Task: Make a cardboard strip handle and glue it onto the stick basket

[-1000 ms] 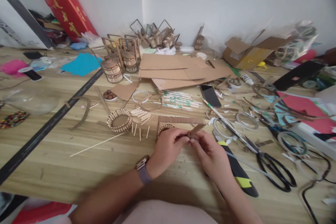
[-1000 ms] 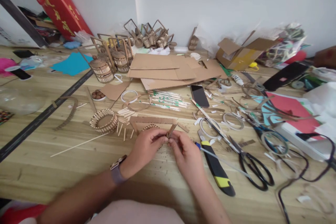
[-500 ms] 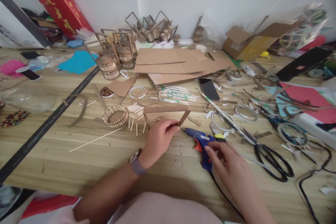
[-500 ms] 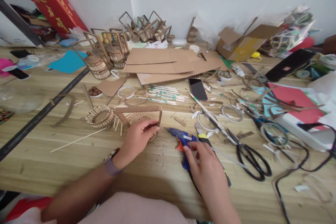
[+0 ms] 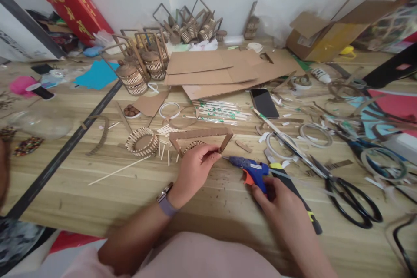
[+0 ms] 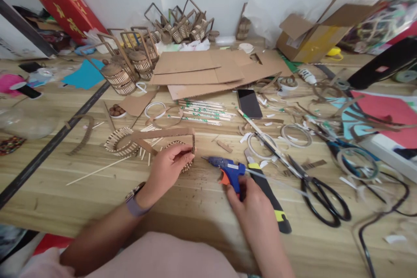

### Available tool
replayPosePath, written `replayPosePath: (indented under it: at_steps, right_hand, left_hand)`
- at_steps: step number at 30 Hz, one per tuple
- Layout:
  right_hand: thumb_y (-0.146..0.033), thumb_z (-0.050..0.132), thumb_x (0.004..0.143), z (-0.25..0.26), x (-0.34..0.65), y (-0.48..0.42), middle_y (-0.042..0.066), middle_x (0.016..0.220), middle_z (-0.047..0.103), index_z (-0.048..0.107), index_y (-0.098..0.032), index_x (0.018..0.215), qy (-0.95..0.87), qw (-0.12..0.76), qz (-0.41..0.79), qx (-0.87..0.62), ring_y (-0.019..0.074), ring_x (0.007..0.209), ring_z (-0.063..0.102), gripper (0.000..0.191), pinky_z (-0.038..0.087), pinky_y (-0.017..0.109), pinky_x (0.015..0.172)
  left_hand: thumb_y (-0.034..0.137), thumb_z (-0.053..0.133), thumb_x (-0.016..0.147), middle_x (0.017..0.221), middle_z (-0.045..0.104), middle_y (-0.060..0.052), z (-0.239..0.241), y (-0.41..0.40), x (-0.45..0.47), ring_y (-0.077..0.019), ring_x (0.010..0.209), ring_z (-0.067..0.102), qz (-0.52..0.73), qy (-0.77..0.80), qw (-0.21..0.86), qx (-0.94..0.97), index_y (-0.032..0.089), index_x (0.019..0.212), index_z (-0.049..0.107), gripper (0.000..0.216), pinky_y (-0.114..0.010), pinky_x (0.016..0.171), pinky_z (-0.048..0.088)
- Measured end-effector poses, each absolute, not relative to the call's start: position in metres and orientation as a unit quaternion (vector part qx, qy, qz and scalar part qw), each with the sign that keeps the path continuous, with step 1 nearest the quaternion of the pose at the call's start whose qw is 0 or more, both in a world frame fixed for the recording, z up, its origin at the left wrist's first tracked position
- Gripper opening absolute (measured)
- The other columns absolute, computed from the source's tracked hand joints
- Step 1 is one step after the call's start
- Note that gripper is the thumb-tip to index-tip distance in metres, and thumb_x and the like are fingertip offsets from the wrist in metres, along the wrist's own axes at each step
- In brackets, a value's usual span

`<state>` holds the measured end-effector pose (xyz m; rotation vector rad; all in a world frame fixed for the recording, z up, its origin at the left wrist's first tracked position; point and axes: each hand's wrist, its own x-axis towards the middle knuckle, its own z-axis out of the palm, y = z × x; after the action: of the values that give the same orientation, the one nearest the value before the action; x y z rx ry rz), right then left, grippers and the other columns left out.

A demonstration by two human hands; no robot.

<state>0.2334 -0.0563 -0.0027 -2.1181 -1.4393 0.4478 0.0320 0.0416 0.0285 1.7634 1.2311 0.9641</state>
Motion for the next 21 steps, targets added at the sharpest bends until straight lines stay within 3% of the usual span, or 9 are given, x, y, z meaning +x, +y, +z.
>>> replayPosePath:
  at_steps: [4,8,14,17,21]
  right_hand:
    - [-0.057,0.057,0.071,0.003,0.235,-0.061,0.003,0.059,0.067,0.057,-0.026,0.078,-0.475,0.295,0.198,-0.805,0.0207,0.043,0.056,0.031,0.041,0.032,0.042]
    - [-0.056,0.061,0.069,0.009,0.235,-0.069,0.003,0.068,0.067,0.057,-0.024,0.089,-0.405,0.375,0.220,-0.805,0.0191,0.050,0.057,0.038,0.046,0.032,0.048]
    - [-0.041,0.079,0.059,0.015,0.233,-0.075,0.003,0.073,0.067,0.059,-0.024,0.083,-0.257,0.520,0.453,-0.677,0.0194,0.065,0.062,0.035,0.051,0.029,0.057]
    - [-0.039,0.081,0.062,0.017,0.228,-0.072,0.000,0.059,0.056,0.058,-0.023,0.070,-0.216,0.545,0.538,-0.606,0.0145,0.055,0.052,0.029,0.045,0.026,0.050]
    - [-0.042,0.079,0.066,0.019,0.220,-0.068,-0.001,0.056,0.048,0.064,-0.020,0.070,-0.210,0.578,0.583,-0.532,0.0097,0.047,0.039,0.027,0.035,0.024,0.043]
  left_hand:
    - [0.016,0.064,0.085,0.094,0.076,-0.002,0.027,0.041,0.031,-0.0168,0.084,0.070,0.377,0.488,0.397,0.680,0.019,0.094,0.073,0.013,-0.027,0.080,0.054]
    - [0.018,0.064,0.085,0.095,0.076,-0.002,0.026,0.041,0.031,-0.0163,0.085,0.069,0.380,0.484,0.403,0.677,0.020,0.095,0.073,0.013,-0.025,0.080,0.054]
    - [0.019,0.063,0.086,0.096,0.075,-0.002,0.024,0.041,0.030,-0.0166,0.088,0.068,0.383,0.476,0.408,0.679,0.020,0.096,0.073,0.013,-0.026,0.083,0.053]
    - [0.020,0.064,0.086,0.096,0.074,-0.002,0.024,0.041,0.029,-0.0165,0.088,0.068,0.388,0.472,0.412,0.676,0.019,0.095,0.073,0.013,-0.026,0.082,0.053]
    - [0.019,0.065,0.085,0.094,0.075,-0.002,0.025,0.040,0.029,-0.0155,0.086,0.068,0.396,0.467,0.417,0.672,0.019,0.093,0.073,0.012,-0.023,0.079,0.053]
